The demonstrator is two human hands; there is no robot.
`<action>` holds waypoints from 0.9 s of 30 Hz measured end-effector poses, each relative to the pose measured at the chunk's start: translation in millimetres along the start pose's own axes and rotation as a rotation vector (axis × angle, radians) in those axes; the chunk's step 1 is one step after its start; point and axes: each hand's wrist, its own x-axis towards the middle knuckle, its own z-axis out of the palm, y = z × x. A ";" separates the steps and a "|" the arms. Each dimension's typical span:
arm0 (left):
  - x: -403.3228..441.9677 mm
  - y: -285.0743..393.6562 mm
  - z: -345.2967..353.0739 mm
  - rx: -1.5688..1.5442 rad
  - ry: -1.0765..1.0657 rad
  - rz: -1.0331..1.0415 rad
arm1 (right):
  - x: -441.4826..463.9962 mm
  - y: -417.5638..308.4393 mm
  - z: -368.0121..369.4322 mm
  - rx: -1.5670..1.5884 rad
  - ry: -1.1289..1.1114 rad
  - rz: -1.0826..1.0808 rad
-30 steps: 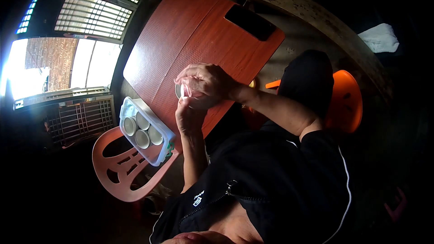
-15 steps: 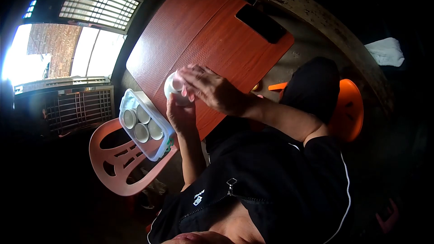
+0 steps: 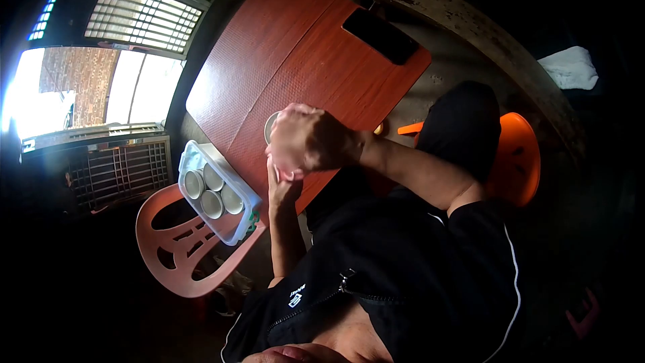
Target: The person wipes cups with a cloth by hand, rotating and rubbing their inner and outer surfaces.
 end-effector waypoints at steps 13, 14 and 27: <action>15.5 2.0 -21.1 -0.781 -0.389 -0.464 | 20.4 4.5 -27.4 0.913 -0.151 0.654; 15.7 3.1 -16.4 -0.897 -0.293 -0.462 | 17.0 11.5 -22.1 0.757 -0.054 0.484; 6.0 -38.9 -29.4 -1.442 -0.115 -0.559 | 20.0 5.9 -17.7 0.608 0.080 0.320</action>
